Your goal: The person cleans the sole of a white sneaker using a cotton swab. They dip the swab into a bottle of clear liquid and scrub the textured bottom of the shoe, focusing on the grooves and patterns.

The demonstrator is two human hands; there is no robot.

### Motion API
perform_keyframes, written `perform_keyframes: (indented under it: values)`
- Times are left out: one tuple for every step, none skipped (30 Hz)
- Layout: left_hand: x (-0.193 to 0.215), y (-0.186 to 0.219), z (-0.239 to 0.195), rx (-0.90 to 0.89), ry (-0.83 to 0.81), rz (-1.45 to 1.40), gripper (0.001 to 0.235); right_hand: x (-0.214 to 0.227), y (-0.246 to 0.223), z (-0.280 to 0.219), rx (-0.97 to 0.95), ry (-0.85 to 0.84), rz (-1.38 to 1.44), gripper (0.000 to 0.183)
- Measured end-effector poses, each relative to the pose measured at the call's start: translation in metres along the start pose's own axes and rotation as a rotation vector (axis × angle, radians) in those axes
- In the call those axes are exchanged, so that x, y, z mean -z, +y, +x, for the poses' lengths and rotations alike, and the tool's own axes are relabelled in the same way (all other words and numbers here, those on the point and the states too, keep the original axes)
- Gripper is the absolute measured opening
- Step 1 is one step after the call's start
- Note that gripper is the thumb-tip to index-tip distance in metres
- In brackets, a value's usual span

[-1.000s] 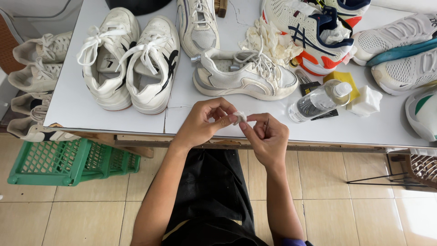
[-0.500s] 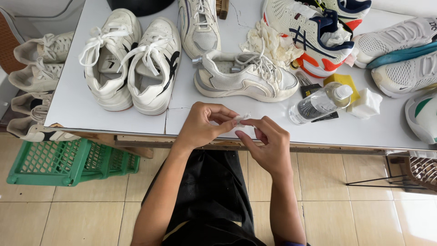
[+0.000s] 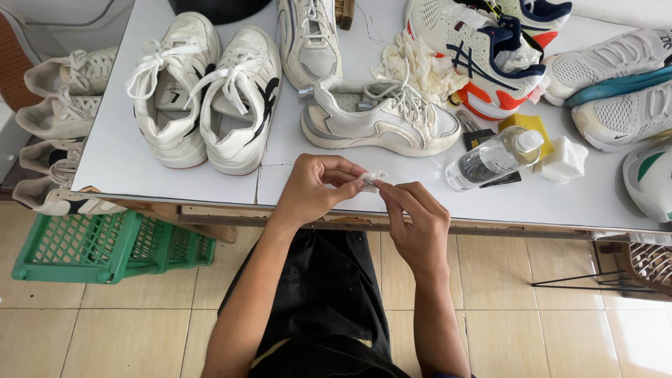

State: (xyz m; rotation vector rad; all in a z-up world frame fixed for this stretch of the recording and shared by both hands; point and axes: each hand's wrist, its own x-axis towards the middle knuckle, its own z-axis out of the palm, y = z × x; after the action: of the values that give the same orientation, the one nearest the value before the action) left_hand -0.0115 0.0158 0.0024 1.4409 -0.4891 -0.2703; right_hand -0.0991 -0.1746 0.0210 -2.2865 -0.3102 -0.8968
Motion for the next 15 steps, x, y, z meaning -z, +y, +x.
perform_keyframes:
  values:
    - [0.001, 0.001, 0.000, -0.001, 0.002, 0.001, 0.027, 0.000, 0.001, 0.000, 0.002, 0.000, 0.001, 0.017]
    - [0.000, 0.001, 0.000, -0.006, 0.002, 0.000, 0.027, 0.000, 0.002, 0.000, 0.011, 0.020, -0.014, 0.016]
    - [0.000, 0.002, 0.000, -0.011, 0.001, -0.001, 0.027, 0.000, 0.003, 0.000, 0.019, 0.040, -0.029, 0.015]
    - [0.000, 0.000, 0.000, -0.011, 0.000, -0.001, 0.027, 0.000, 0.005, -0.002, 0.019, 0.041, -0.029, 0.015]
    - [0.000, -0.001, 0.001, -0.020, -0.010, -0.013, 0.028, -0.001, 0.007, -0.004, 0.004, 0.053, -0.038, 0.015]
    - [0.000, -0.003, 0.000, -0.028, -0.018, -0.025, 0.029, -0.001, 0.009, -0.006, -0.011, 0.064, -0.045, 0.015]
    - [0.000, -0.002, -0.001, -0.028, -0.018, -0.025, 0.029, 0.000, 0.008, -0.006, -0.011, 0.064, -0.045, 0.015]
    - [0.000, -0.001, -0.001, -0.018, -0.032, -0.078, 0.024, 0.001, 0.007, -0.006, -0.044, 0.070, -0.014, 0.015]
    - [0.000, 0.001, -0.002, -0.008, -0.047, -0.131, 0.019, 0.002, 0.005, -0.006, -0.078, 0.075, 0.018, 0.014]
    - [0.001, -0.003, -0.002, -0.008, -0.047, -0.130, 0.019, 0.003, 0.006, -0.007, -0.078, 0.076, 0.018, 0.014]
    - [0.002, -0.006, -0.001, 0.002, -0.053, -0.138, 0.022, 0.004, 0.006, -0.007, -0.058, 0.077, 0.023, 0.015]
    - [0.003, -0.009, -0.001, 0.012, -0.060, -0.146, 0.027, 0.005, 0.007, -0.008, -0.038, 0.080, 0.028, 0.015]
    - [0.003, -0.008, -0.001, 0.012, -0.061, -0.145, 0.027, 0.005, 0.004, -0.008, -0.038, 0.081, 0.028, 0.015]
    - [0.003, -0.006, -0.001, 0.012, -0.065, -0.155, 0.027, 0.005, 0.001, -0.009, -0.053, 0.068, 0.059, 0.014]
    - [0.003, -0.005, -0.001, 0.012, -0.069, -0.165, 0.028, 0.005, -0.002, -0.009, -0.067, 0.054, 0.091, 0.013]
